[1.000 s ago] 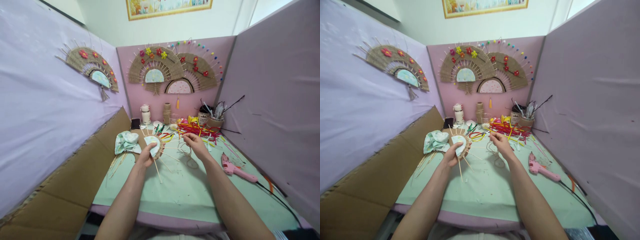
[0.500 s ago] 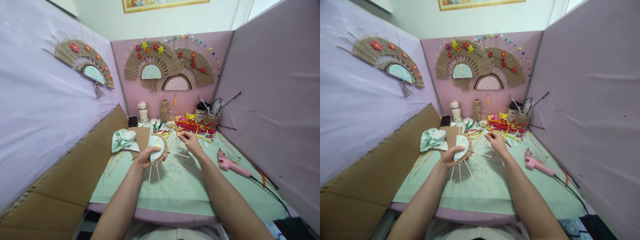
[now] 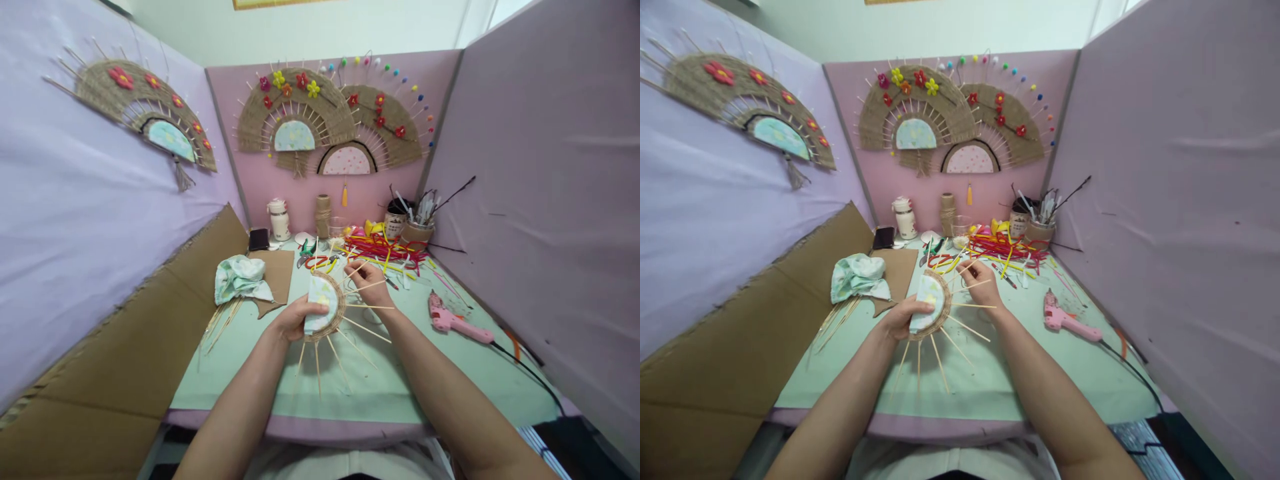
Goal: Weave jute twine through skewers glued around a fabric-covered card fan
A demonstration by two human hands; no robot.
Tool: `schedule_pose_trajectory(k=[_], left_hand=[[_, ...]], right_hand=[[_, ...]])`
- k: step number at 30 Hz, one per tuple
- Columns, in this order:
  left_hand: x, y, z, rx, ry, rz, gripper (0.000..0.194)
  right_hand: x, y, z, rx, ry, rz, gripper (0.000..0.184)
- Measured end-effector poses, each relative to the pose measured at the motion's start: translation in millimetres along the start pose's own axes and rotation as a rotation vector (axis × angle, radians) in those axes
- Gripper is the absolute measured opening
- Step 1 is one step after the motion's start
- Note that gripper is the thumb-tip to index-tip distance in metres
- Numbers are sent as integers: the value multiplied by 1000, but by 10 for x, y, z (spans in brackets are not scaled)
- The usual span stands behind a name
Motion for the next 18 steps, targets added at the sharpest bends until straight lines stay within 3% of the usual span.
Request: schedule_pose_trajectory(k=[5, 9, 13, 18], left_hand=[[-1, -15, -34, 94, 1, 22, 35], [-39, -1, 33, 214, 148, -10, 34], [-41, 15, 130, 156, 268, -46, 18], [-42, 26, 92, 71, 203, -55, 26]], right_hand=[[15, -58, 11, 16, -16, 30, 21], [26, -89, -21, 51, -54, 80, 23], [44, -88, -54, 63, -61, 80, 21], [53, -99, -34, 60, -49, 52, 22]])
Point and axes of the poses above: each hand's wrist, its own x-axis away from the middle knuckle, its own z-axis out of the back of the hand, y = z × x, the point moved 9 cm from there along -x, towards the middle knuckle, and after that the axes turned 8 degrees about x, right-handed, at the moved point
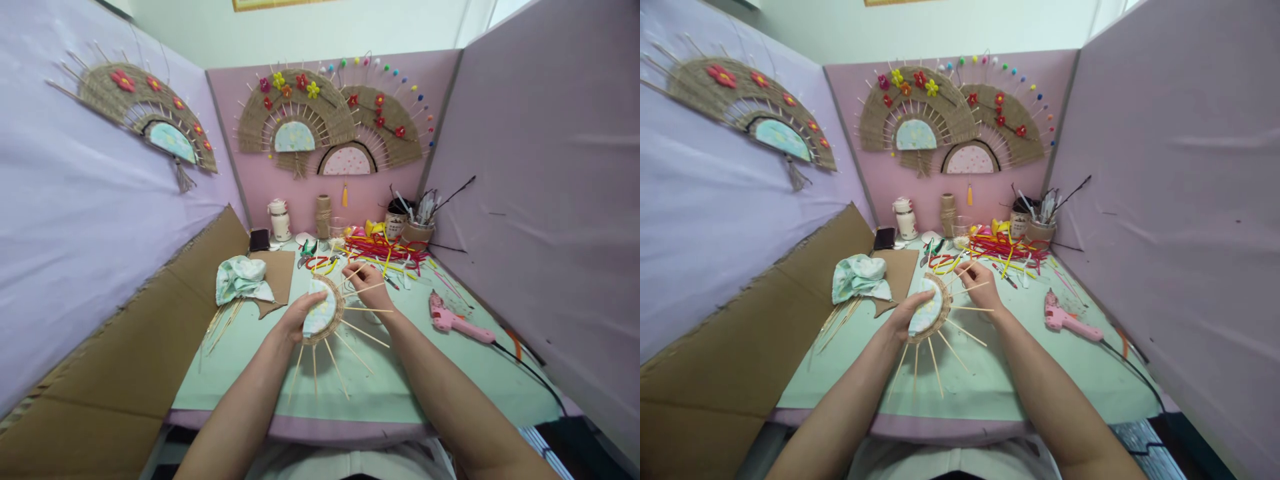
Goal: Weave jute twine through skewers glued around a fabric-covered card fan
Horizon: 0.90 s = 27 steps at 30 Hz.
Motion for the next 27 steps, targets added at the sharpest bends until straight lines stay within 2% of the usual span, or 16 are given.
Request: schedule_pose_trajectory(k=[3, 6, 10, 16, 20, 23, 27], left_hand=[[15, -16, -107, -6, -112, 14, 37], [24, -24, -145, -3, -150, 15, 42], [23, 17, -101, -12, -108, -19, 41], [30, 197, 2, 119, -20, -57, 38], [24, 293, 55, 201, -3, -37, 41], [8, 282, 64, 179, -17, -1, 43], [-6, 114, 14, 132, -63, 96, 41]], right_hand=[[0, -22, 15, 5, -2, -2, 23], [-2, -35, 13, 11, -5, 6, 23], [-24, -21, 59, 7, 7, 23, 23], [-119, -6, 329, 63, 53, 40, 22], [-126, -192, 407, 120, 31, 202, 18], [-71, -356, 477, 172, 104, 305, 17], [6, -445, 637, 194, 281, 310, 16]])
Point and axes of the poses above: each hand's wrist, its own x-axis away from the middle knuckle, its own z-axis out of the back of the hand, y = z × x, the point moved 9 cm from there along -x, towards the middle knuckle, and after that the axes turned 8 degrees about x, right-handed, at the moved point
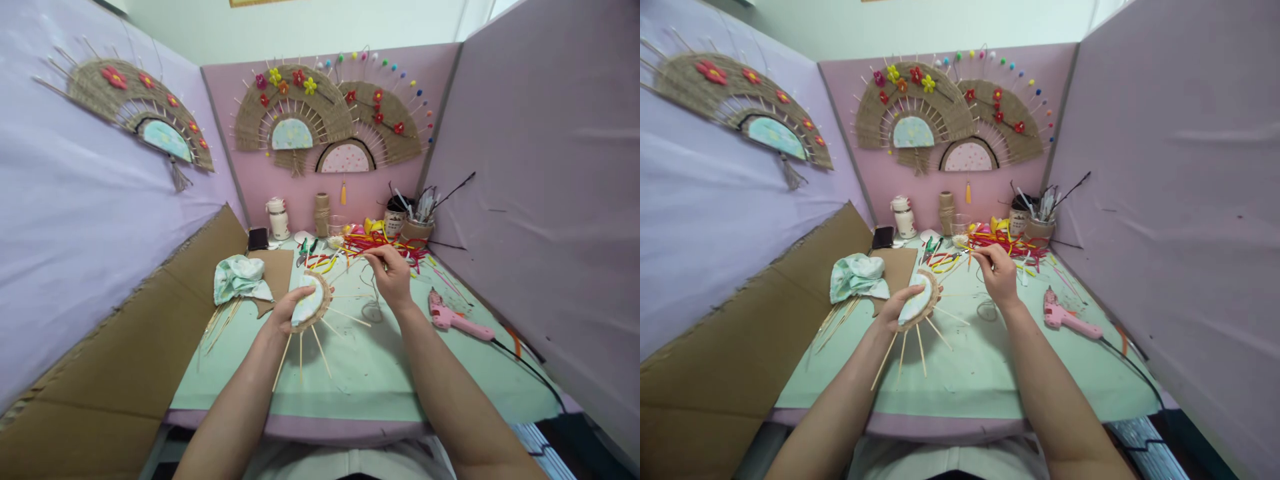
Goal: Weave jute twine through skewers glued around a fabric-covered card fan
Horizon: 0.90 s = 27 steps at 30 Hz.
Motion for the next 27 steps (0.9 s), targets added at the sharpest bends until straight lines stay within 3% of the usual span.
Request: schedule_pose_trajectory(k=[3, 7, 11, 18, 27], left_hand=[[-5, -138, -58, -39, -61, 60, 37], [9, -144, -109, -67, -111, 16, 32], [29, -154, -156, -92, -169, -7, 29], [87, -464, -279, -236, -305, 147, 33], [110, -370, -278, -287, -281, 79, 42]], right_hand=[[5, 9, 63, -4, 58, -12, 16], [25, 171, -15, -14, 43, -146, 20], [132, 294, -297, -21, -75, -266, 22], [403, 147, -830, -118, -378, -220, 18], [315, 188, -673, -159, -283, -235, 21]])
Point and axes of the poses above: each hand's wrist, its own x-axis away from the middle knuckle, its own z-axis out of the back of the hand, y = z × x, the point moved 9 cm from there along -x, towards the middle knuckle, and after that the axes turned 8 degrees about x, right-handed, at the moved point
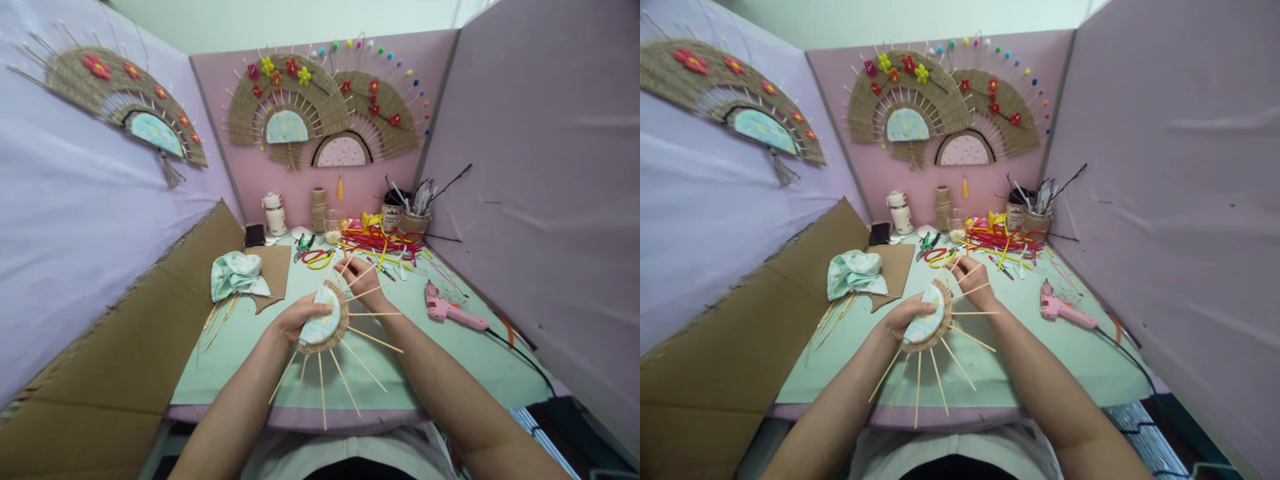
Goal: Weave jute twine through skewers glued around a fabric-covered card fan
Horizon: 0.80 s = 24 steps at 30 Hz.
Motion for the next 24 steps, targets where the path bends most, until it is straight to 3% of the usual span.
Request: schedule_pose_trajectory(k=[8, 20, 24], left_hand=[[-28, -86, 114, 20, 89, 20, 36], [-31, -26, 43, 23, 45, -39, 60], [-31, 21, 103, 19, 62, -65, 61]], right_hand=[[47, -80, -1, -8, 17, 27, 21], [37, -97, -52, 12, 6, 94, 17], [-41, -19, 2, -2, -38, 19, 17]])
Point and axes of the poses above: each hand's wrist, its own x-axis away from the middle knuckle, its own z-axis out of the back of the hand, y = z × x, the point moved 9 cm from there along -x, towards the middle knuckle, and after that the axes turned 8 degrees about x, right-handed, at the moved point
